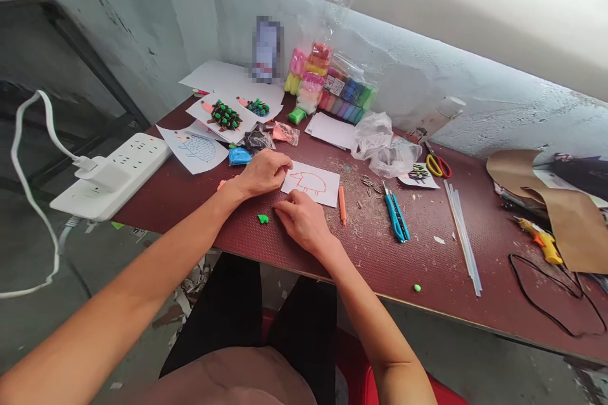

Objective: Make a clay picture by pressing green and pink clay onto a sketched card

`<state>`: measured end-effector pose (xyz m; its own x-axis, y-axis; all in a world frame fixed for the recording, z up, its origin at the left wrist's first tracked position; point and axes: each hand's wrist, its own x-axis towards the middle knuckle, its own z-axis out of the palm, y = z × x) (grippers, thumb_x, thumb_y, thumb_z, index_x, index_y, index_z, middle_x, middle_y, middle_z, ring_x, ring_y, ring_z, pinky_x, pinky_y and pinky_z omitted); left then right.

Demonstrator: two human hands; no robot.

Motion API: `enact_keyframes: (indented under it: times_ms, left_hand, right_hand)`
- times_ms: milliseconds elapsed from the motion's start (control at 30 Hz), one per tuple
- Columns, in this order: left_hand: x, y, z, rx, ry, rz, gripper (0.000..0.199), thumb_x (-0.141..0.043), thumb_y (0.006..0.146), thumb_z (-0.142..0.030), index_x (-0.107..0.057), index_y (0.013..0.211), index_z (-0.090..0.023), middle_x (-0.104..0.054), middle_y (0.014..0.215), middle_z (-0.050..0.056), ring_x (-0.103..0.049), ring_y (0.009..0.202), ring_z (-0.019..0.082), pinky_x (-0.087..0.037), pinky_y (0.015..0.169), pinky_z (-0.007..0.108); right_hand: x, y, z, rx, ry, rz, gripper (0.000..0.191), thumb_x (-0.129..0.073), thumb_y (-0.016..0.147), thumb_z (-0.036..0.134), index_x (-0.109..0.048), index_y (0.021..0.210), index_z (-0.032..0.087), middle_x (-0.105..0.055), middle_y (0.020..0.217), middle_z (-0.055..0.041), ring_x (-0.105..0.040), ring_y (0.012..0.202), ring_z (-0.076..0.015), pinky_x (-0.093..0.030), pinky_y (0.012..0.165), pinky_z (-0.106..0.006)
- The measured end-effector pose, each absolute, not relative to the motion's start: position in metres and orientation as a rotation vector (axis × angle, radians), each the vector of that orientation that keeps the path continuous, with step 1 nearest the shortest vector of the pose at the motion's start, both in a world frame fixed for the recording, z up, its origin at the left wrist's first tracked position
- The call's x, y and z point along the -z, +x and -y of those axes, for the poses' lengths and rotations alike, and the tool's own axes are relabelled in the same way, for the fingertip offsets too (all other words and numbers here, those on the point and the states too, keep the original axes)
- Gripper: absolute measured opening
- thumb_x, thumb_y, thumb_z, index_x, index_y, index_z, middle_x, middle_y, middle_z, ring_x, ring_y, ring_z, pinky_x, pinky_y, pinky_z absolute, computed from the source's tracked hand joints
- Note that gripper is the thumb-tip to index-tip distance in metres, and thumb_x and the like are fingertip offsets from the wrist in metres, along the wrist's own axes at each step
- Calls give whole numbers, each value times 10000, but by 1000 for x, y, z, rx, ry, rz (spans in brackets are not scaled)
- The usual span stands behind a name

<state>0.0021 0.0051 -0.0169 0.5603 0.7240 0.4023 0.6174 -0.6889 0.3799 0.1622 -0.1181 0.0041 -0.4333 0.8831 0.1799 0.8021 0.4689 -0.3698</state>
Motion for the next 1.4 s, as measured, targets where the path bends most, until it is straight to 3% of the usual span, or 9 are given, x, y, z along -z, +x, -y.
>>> enact_keyframes:
  times_ms: [167,333,567,900,1400]
  left_hand:
    - [18,2,-6,-735,2627,-1121,307,-519,805,-57,-773,941,-160,-799,905,95,-720,854,236,-515,858,378]
    - [15,1,-5,-685,2609,-1142,313,-517,811,-54,-778,958,-145,-794,915,117,-726,878,256,-510,862,387]
    - [13,1,-1,-686,2564,-1147,254,-586,806,-135,-775,973,-171,-780,920,90,-707,883,246,-502,831,367]
    - [1,-6,1,-394,2568,-1078,196,-685,804,-329,-716,937,-188,-713,1076,92,-643,1055,295,-470,905,406]
    - [-5,-6,5,-287,2534,-1132,238,-669,831,-357,-698,999,-191,-700,1140,94,-623,1116,290,-449,961,414]
  right_hand:
    - [-3,158,124,-180,-1400,2525,340,-566,988,166,-761,1241,284,-655,1032,-80,-573,859,-195,-433,686,-298]
    - [-2,166,124,-104,-1421,2522,367,-529,944,96,-772,1154,272,-665,1038,-81,-578,880,-207,-450,711,-308]
    - [2,186,116,191,-1755,2249,367,-512,938,96,-763,1166,235,-658,1029,-107,-565,913,-238,-447,907,-413]
    - [-9,175,109,78,-1905,2427,439,-450,983,108,-707,1316,232,-627,1102,-134,-524,946,-249,-391,864,-357]
    - [-17,173,110,53,-1947,2469,439,-442,987,115,-710,1311,241,-620,1130,-128,-501,992,-250,-350,927,-370]
